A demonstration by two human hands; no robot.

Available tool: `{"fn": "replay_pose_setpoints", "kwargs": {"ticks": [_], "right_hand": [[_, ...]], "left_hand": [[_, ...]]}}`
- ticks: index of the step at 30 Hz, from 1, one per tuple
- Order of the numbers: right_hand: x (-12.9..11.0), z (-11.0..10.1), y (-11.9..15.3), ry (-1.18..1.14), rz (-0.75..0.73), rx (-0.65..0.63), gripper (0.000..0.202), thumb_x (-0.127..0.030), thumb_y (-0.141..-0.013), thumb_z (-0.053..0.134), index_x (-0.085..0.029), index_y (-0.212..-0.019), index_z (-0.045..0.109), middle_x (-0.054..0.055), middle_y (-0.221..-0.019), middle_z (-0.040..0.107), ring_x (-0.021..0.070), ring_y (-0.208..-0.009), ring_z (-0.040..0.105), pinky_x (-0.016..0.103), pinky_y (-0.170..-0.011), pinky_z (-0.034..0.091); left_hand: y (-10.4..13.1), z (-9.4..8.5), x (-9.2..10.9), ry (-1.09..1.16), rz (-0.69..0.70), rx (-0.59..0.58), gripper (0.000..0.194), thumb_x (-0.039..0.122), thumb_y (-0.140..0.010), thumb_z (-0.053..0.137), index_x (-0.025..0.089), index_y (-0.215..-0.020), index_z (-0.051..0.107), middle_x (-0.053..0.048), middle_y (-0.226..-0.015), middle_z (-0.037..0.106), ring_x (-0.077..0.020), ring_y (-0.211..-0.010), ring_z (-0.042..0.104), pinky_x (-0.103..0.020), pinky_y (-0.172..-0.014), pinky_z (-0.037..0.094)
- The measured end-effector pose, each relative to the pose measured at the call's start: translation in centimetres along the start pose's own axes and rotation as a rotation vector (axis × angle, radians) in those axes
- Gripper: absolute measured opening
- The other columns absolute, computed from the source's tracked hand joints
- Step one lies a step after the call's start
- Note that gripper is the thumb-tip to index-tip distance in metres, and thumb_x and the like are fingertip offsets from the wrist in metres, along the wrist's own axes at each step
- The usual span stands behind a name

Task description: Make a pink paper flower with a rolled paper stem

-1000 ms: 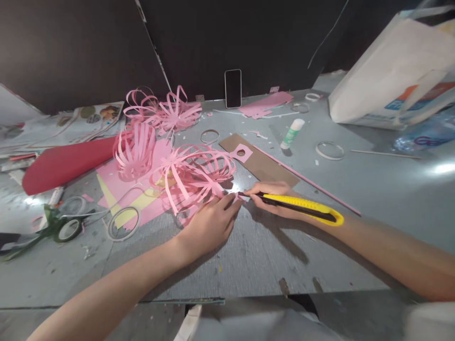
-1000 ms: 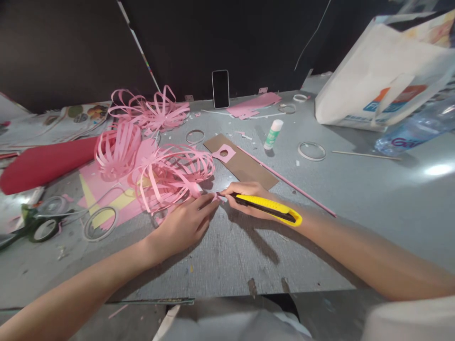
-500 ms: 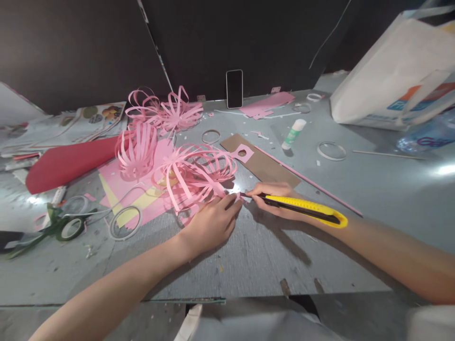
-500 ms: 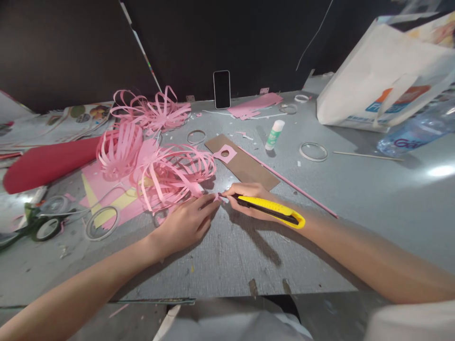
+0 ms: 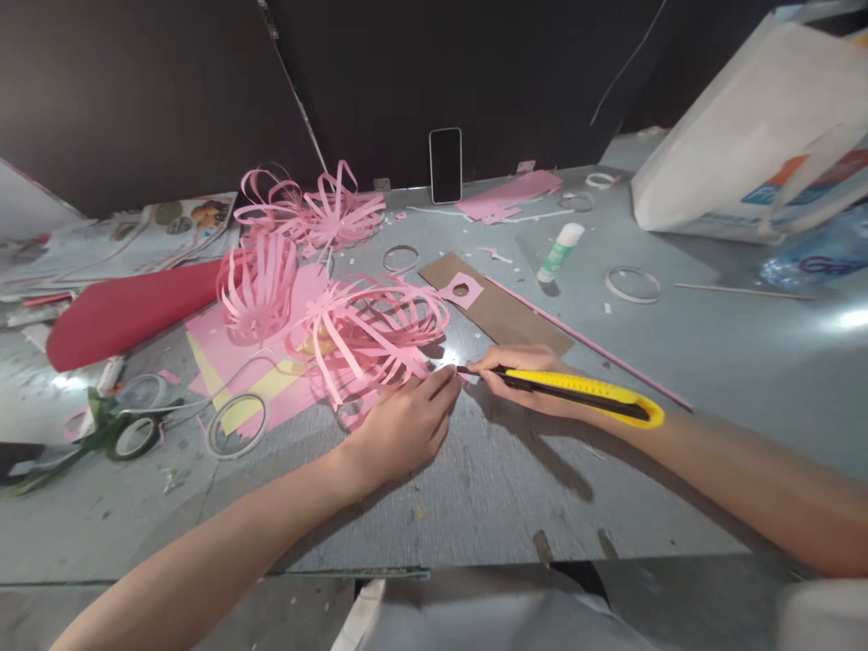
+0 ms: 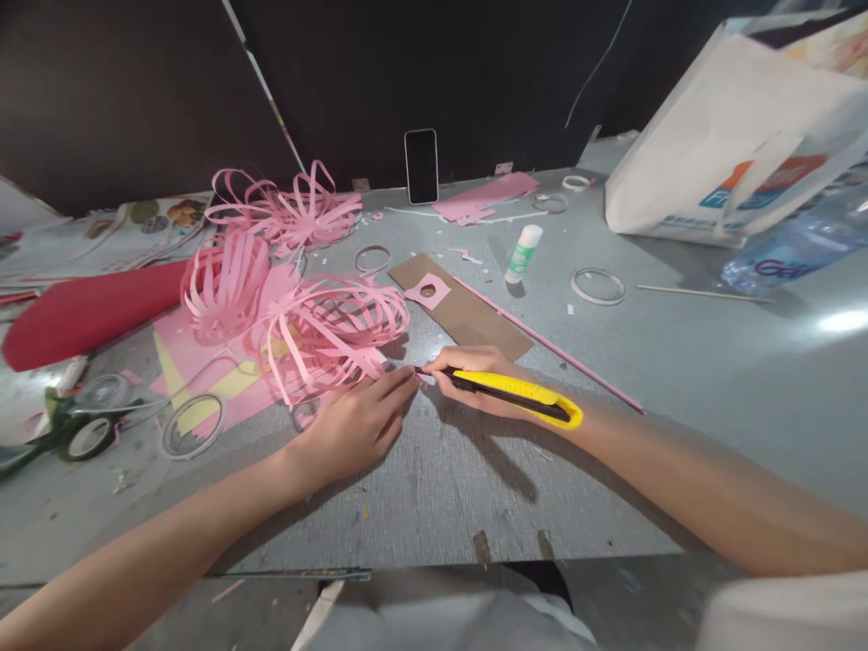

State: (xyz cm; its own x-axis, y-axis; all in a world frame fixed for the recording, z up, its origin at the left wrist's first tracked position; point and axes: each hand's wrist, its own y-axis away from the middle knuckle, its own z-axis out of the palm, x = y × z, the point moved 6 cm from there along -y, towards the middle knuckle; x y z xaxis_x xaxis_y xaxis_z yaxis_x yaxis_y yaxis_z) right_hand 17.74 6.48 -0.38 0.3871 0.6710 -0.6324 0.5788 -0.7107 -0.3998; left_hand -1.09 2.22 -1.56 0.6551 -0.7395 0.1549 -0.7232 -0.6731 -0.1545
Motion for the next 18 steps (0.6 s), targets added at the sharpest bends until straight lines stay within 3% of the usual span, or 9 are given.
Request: {"fn": "replay_pose_setpoints", "kwargs": {"ticks": [18], "right_hand": [[0.20, -0.14, 0.15, 0.021, -0.005, -0.001, 0.018, -0.023, -0.106, 0.059, -0.022, -0.104, 0.077, 0.000, -0.083, 0.075, 0.0144, -0.070, 0.064, 0.026, -0.069, 0.045]], "left_hand": [[-0.15, -0.26, 0.44, -0.004, 0.009, -0.034, 0.046, 0.019, -0.109, 0.042, 0.014, -0.154, 0.053, -0.019, -0.151, 0.064, -0.0293, -0.115, 0.075, -0.048, -0.095, 0.065]]}}
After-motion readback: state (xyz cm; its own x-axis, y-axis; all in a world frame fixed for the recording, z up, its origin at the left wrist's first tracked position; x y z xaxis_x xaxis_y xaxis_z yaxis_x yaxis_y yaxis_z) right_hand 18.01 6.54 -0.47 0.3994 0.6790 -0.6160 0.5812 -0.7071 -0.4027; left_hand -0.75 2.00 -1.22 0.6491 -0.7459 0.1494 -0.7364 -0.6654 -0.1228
